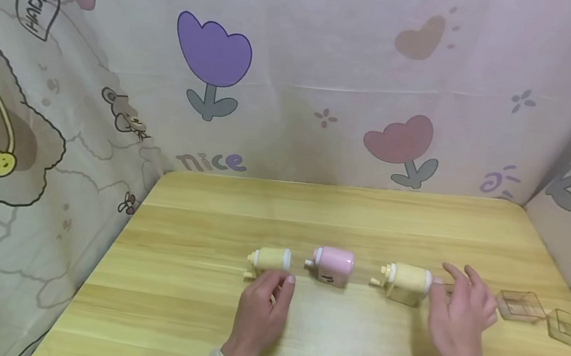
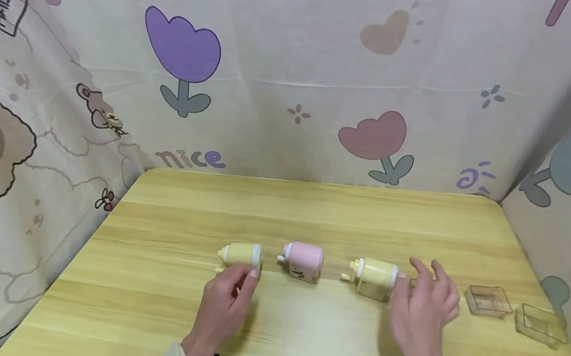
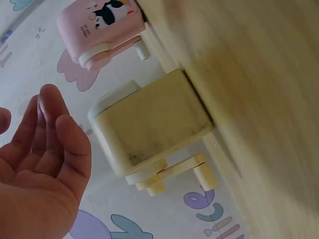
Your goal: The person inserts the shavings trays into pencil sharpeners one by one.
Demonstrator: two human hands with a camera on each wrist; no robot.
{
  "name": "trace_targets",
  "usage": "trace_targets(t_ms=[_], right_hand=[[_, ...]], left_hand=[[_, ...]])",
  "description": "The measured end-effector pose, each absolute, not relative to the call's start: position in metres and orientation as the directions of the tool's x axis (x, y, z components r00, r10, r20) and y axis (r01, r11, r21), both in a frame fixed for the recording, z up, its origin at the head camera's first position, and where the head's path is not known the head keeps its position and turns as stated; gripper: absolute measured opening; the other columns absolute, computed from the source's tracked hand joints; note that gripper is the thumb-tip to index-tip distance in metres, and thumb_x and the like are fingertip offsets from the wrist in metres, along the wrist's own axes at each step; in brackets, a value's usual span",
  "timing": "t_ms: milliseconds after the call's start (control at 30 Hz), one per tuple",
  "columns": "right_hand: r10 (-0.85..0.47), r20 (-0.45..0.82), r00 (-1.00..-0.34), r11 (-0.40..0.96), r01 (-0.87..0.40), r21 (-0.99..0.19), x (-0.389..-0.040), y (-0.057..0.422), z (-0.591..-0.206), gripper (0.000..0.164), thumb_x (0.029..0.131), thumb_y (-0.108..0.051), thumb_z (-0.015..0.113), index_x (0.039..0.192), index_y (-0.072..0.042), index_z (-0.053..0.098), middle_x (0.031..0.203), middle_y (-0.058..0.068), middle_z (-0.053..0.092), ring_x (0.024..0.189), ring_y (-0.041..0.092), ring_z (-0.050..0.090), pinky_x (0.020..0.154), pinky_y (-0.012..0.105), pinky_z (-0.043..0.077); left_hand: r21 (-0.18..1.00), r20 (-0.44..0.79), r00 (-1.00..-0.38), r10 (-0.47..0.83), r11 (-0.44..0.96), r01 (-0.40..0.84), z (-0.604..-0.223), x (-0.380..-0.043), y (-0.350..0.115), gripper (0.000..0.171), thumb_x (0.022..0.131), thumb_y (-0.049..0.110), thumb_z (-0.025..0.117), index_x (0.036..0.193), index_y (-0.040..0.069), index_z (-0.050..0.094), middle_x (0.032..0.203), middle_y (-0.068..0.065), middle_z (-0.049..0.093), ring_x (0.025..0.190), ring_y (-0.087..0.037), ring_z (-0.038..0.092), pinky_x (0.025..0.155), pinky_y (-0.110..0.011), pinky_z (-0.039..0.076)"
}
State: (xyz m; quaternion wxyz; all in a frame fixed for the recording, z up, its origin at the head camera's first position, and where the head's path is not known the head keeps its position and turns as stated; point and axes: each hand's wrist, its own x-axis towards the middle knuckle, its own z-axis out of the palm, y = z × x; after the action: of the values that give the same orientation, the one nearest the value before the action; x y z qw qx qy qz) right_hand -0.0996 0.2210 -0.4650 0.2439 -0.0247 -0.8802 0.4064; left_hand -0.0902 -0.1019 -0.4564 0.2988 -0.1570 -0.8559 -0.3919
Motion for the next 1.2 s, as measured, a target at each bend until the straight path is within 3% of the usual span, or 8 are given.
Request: trace_targets(t_ms=[233,467,567,800,1033,1200], right_hand=[[0.293,0.389,-0.873,0.714,-0.071,-0.697,-0.101,0.239,-0.461,0.044,0.089,-0.006,0.037,0.130,0.005,0.047,0.143,0.036,0.026,0.132,0.054,0.009,0.098,0.068,-0.001],[0.239,0.165,-0.957,0.763,0.080,-0.641,-0.095,0.255,-0.466,0.059,0.086,-0.001,0.037,0.143,0.008,0.026,0.144,0.045,0.002,0.128,0.062,-0.003,0.094,0.074,0.000],[0.208,0.094,-0.974,0.781,0.107,-0.615,-0.096,0.256,-0.469,0.064,0.086,0.000,0.036,0.147,0.007,0.018,0.144,0.046,-0.002,0.127,0.065,-0.003,0.092,0.075,0.003],[0.183,0.046,-0.982,0.819,0.126,-0.559,-0.095,0.253,-0.472,0.066,0.085,-0.001,0.038,0.148,0.005,0.017,0.139,0.047,0.013,0.116,0.069,0.017,0.087,0.073,0.016],[0.217,0.004,-0.976,0.835,0.183,-0.519,-0.098,0.255,-0.470,0.076,0.079,-0.002,0.052,0.147,0.006,0.020,0.133,0.046,0.024,0.113,0.067,0.023,0.085,0.070,0.022],[0.203,0.028,-0.979,0.849,0.162,-0.503,-0.095,0.258,-0.469,0.069,0.081,-0.004,0.052,0.144,0.008,0.025,0.122,0.046,0.032,0.106,0.065,0.029,0.079,0.068,0.026]], left_hand=[[0.567,0.662,-0.749,0.045,0.623,0.538,-0.454,-0.093,-0.101,0.014,0.097,0.018,0.052,0.087,0.018,0.062,0.072,0.011,0.049,0.060,0.000,0.042,0.053,-0.015,0.037],[0.566,0.649,-0.759,0.053,0.633,0.528,-0.455,-0.092,-0.100,0.018,0.097,0.019,0.051,0.080,0.020,0.058,0.065,0.013,0.040,0.055,0.000,0.037,0.049,-0.014,0.032],[0.570,0.629,-0.775,0.059,0.642,0.512,-0.455,-0.093,-0.101,0.021,0.098,0.022,0.051,0.077,0.021,0.055,0.063,0.013,0.037,0.054,0.001,0.036,0.047,-0.014,0.031],[0.572,0.608,-0.791,0.065,0.656,0.493,-0.454,-0.092,-0.102,0.024,0.097,0.024,0.052,0.073,0.024,0.053,0.060,0.017,0.035,0.052,0.003,0.033,0.046,-0.015,0.029],[0.565,0.609,-0.791,0.058,0.668,0.484,-0.454,-0.092,-0.102,0.026,0.097,0.024,0.053,0.071,0.023,0.053,0.060,0.018,0.034,0.051,0.003,0.033,0.046,-0.014,0.028],[0.571,0.599,-0.799,0.060,0.667,0.478,-0.455,-0.091,-0.103,0.025,0.097,0.024,0.052,0.072,0.023,0.054,0.061,0.017,0.036,0.052,0.003,0.034,0.046,-0.015,0.030]])
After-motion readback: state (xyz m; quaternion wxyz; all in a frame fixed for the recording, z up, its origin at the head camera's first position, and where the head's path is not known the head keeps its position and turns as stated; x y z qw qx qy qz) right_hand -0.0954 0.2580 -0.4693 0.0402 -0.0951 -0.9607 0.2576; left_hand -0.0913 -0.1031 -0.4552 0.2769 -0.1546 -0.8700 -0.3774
